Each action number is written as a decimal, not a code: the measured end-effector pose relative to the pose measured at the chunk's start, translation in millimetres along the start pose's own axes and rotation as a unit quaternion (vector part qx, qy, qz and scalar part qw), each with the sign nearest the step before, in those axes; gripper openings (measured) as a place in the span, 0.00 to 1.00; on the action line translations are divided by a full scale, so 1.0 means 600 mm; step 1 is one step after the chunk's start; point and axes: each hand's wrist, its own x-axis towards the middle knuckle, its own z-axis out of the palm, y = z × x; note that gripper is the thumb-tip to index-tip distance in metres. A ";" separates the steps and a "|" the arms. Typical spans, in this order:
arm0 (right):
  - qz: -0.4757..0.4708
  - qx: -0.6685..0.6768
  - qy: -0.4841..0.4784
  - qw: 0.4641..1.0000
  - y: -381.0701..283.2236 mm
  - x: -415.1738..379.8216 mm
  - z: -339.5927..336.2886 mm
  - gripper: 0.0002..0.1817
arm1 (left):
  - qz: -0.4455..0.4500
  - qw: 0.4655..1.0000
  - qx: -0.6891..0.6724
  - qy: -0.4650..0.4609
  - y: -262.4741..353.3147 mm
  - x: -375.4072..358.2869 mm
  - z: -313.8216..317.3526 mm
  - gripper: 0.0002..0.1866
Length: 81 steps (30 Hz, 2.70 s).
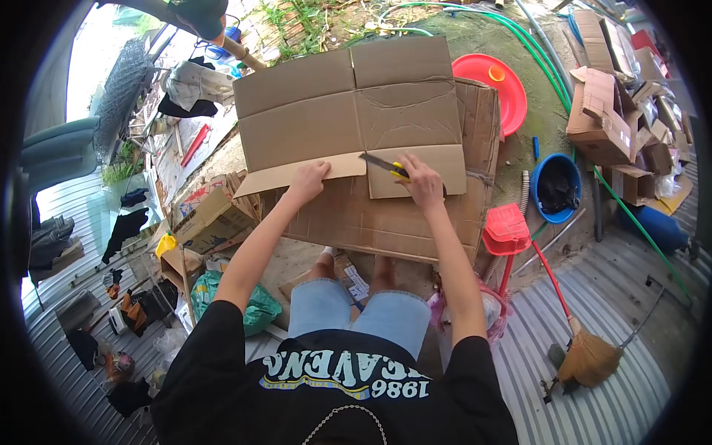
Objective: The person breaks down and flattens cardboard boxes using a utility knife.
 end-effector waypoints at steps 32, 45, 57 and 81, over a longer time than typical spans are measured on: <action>0.438 0.373 0.033 0.818 -0.123 -0.017 0.218 0.10 | -0.052 0.982 -0.061 0.171 -0.030 0.008 0.124 0.21; 0.444 0.386 0.113 0.801 -0.110 -0.006 0.243 0.15 | -0.047 0.984 -0.057 0.164 -0.033 0.020 0.128 0.21; 0.436 0.592 0.126 0.666 -0.095 -0.017 0.180 0.15 | 0.050 0.982 -0.120 0.134 -0.036 -0.010 0.083 0.19; 0.065 0.095 -0.154 0.981 -0.370 0.158 0.283 0.11 | -0.255 0.924 -0.075 0.276 -0.255 -0.156 0.042 0.15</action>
